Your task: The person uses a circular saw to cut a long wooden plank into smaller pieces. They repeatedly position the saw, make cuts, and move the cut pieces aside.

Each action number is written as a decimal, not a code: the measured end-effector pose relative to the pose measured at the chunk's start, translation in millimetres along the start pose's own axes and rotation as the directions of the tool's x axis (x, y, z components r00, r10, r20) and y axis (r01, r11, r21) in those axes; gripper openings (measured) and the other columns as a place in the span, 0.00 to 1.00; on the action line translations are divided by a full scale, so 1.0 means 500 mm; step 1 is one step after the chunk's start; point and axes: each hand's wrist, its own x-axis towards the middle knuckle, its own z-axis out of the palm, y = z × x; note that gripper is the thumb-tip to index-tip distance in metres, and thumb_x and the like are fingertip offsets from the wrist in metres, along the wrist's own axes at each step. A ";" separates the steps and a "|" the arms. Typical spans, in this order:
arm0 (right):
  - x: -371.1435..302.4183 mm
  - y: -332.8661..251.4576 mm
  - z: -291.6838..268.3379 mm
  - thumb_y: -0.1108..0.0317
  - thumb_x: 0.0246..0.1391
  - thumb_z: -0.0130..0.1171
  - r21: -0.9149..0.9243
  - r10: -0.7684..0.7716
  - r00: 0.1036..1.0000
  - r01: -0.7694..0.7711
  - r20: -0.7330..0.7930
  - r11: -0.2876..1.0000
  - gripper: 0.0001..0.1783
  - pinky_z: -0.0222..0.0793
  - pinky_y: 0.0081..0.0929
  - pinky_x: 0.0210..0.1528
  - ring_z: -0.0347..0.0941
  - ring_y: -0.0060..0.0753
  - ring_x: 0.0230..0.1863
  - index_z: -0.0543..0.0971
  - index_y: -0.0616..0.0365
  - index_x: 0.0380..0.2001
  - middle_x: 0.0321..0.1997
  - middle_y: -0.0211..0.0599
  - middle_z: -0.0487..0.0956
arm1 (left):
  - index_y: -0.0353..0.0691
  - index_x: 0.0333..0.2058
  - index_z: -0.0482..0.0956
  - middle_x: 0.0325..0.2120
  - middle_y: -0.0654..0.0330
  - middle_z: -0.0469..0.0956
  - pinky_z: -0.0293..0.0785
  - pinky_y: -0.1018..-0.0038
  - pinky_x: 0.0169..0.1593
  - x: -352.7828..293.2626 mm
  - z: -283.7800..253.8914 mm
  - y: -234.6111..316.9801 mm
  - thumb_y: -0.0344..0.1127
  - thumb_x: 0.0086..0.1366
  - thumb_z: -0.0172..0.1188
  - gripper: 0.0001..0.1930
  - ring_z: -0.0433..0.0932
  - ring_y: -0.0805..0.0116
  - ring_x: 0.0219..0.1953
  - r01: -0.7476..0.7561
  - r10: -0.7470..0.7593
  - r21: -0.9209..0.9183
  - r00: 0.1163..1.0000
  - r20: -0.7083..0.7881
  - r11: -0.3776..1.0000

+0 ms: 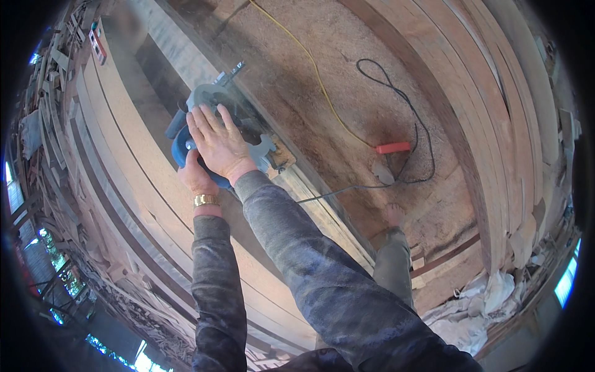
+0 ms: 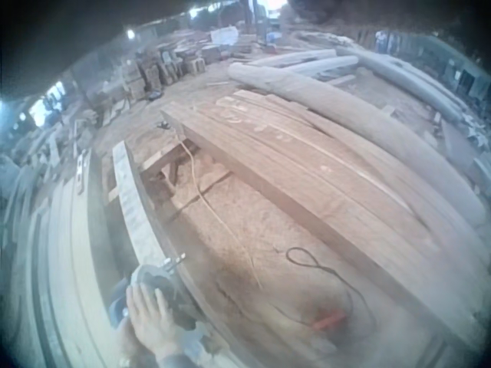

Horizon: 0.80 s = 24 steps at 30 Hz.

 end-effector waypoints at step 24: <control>0.128 0.012 0.050 0.54 0.65 0.51 -0.024 -0.002 0.998 0.001 -0.063 1.000 0.37 0.37 0.43 0.80 0.53 0.37 0.78 0.61 0.59 0.73 0.76 0.41 0.62 | 0.28 0.27 0.83 0.26 0.60 0.82 0.74 0.69 0.31 0.098 0.076 0.054 0.31 0.57 0.65 0.09 0.78 0.70 0.26 -0.040 0.040 0.077 0.999 -0.002 0.996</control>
